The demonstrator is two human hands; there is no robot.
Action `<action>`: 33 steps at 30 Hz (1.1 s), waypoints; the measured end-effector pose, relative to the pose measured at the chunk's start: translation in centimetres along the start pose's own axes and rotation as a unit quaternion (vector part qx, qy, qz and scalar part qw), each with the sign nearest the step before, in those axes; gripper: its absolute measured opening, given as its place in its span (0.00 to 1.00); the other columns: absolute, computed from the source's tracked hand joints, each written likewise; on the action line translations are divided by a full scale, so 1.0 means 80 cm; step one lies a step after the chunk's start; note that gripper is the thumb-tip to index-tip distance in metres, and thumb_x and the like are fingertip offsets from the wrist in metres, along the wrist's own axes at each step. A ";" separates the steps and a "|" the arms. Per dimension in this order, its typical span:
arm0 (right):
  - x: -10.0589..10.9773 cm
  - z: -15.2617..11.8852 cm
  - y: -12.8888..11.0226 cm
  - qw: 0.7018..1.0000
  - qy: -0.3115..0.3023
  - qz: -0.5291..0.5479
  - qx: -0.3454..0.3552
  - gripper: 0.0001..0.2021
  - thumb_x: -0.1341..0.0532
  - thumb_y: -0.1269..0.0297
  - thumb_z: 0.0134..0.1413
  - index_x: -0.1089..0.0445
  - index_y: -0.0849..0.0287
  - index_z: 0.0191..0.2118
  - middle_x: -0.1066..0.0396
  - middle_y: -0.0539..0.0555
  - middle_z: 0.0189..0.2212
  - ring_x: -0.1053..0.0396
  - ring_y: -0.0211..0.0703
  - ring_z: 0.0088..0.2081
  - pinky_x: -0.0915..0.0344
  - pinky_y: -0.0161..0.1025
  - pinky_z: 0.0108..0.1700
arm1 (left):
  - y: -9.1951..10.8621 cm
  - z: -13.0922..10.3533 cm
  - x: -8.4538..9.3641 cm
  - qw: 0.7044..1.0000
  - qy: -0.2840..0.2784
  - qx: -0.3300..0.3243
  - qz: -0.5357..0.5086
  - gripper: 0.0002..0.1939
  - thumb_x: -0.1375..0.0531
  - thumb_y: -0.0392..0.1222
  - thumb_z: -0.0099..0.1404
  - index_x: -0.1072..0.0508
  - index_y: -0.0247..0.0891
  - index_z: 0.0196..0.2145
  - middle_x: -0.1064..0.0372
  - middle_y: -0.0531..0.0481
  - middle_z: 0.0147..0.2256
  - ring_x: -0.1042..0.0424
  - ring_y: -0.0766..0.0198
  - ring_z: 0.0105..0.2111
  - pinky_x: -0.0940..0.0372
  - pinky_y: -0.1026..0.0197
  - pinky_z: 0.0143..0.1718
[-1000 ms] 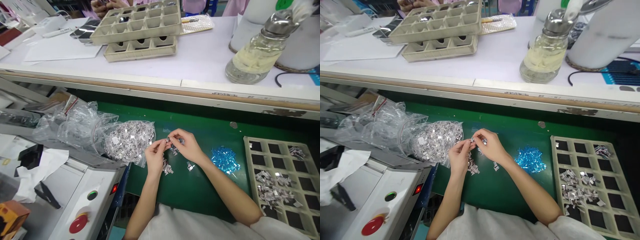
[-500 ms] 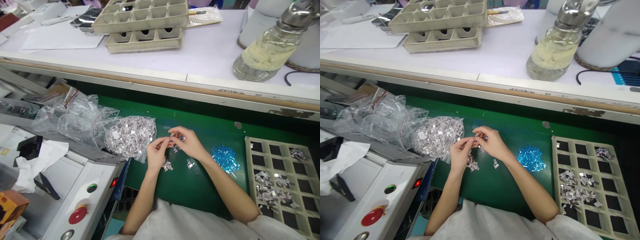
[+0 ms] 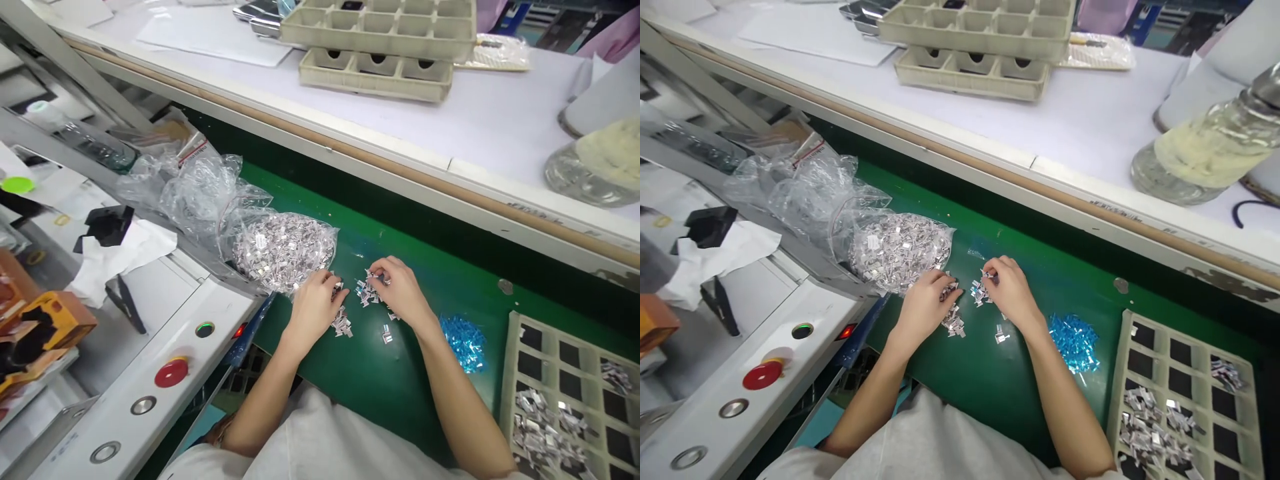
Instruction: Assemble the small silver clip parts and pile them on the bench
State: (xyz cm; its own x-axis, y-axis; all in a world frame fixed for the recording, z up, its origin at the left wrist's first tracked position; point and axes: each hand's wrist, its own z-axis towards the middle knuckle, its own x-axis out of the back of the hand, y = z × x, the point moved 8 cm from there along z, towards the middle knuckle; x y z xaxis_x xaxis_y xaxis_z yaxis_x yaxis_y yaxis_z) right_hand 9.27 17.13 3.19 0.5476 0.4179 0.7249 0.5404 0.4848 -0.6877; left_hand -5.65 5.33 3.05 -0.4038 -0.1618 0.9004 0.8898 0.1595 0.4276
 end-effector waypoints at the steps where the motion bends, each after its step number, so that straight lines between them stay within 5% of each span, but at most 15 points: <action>1: 0.005 0.004 0.001 1.000 0.023 -0.002 -0.003 0.04 0.38 0.67 0.62 0.26 0.53 0.41 0.26 0.54 0.37 0.28 0.50 0.42 0.32 0.45 0.45 | 0.002 0.002 -0.002 1.000 0.002 0.005 0.012 0.07 0.37 0.43 0.74 0.21 0.40 0.45 0.25 0.41 0.43 0.24 0.48 0.44 0.31 0.55 0.36; 8: 0.015 0.032 0.024 0.985 0.149 -0.084 -0.004 0.13 0.43 0.64 0.69 0.24 0.58 0.51 0.26 0.62 0.47 0.31 0.60 0.51 0.32 0.55 0.55 | 0.007 0.004 0.000 0.999 0.013 0.009 0.031 0.13 0.44 0.37 0.77 0.19 0.41 0.40 0.26 0.40 0.43 0.24 0.51 0.39 0.34 0.56 0.32; 14: 0.002 0.042 0.027 0.982 0.127 -0.141 -0.012 0.21 0.46 0.59 0.72 0.26 0.59 0.62 0.31 0.65 0.47 0.35 0.62 0.51 0.33 0.58 0.56 | 0.001 -0.007 0.015 0.980 0.071 -0.006 -0.187 0.13 0.43 0.39 0.77 0.18 0.45 0.48 0.20 0.45 0.43 0.21 0.56 0.36 0.29 0.55 0.38; 18: -0.004 0.046 0.024 0.979 0.106 -0.168 -0.041 0.20 0.45 0.59 0.72 0.23 0.56 0.60 0.33 0.66 0.49 0.36 0.63 0.51 0.34 0.58 0.53 | 0.003 -0.011 0.012 0.943 0.075 -0.008 -0.324 0.11 0.40 0.40 0.75 0.16 0.46 0.44 0.17 0.47 0.42 0.18 0.54 0.40 0.25 0.54 0.43; 24: -0.001 0.043 0.021 0.983 0.135 -0.116 -0.047 0.12 0.43 0.62 0.70 0.21 0.53 0.47 0.28 0.62 0.49 0.34 0.62 0.53 0.35 0.55 0.52 | -0.005 -0.010 -0.005 0.888 0.048 0.090 -0.449 0.03 0.34 0.43 0.70 0.22 0.43 0.40 0.19 0.49 0.33 0.16 0.56 0.33 0.22 0.55 0.38; 29: 0.014 0.026 -0.002 0.987 0.159 -0.025 0.002 0.08 0.41 0.64 0.70 0.24 0.53 0.42 0.23 0.56 0.43 0.29 0.55 0.47 0.36 0.52 0.53 | -0.014 -0.005 -0.015 0.855 0.045 0.152 -0.494 0.11 0.31 0.44 0.67 0.27 0.43 0.44 0.17 0.49 0.36 0.15 0.55 0.33 0.20 0.53 0.40; 33: 0.007 0.008 -0.028 0.995 0.061 0.073 0.036 0.05 0.39 0.64 0.69 0.24 0.52 0.42 0.21 0.51 0.40 0.26 0.49 0.43 0.36 0.47 0.51 | -0.019 -0.001 -0.022 0.848 0.044 0.161 -0.503 0.13 0.31 0.44 0.67 0.29 0.43 0.45 0.17 0.49 0.36 0.15 0.55 0.33 0.19 0.52 0.40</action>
State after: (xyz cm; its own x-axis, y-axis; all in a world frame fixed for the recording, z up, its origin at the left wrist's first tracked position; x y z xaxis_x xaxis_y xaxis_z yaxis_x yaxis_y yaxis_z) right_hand 7.94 16.80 5.14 0.6924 0.3931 0.6050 0.4056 0.4814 -0.7770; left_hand -6.25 5.27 0.84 -0.8943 -0.4428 0.0645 -0.0048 0.1536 0.9881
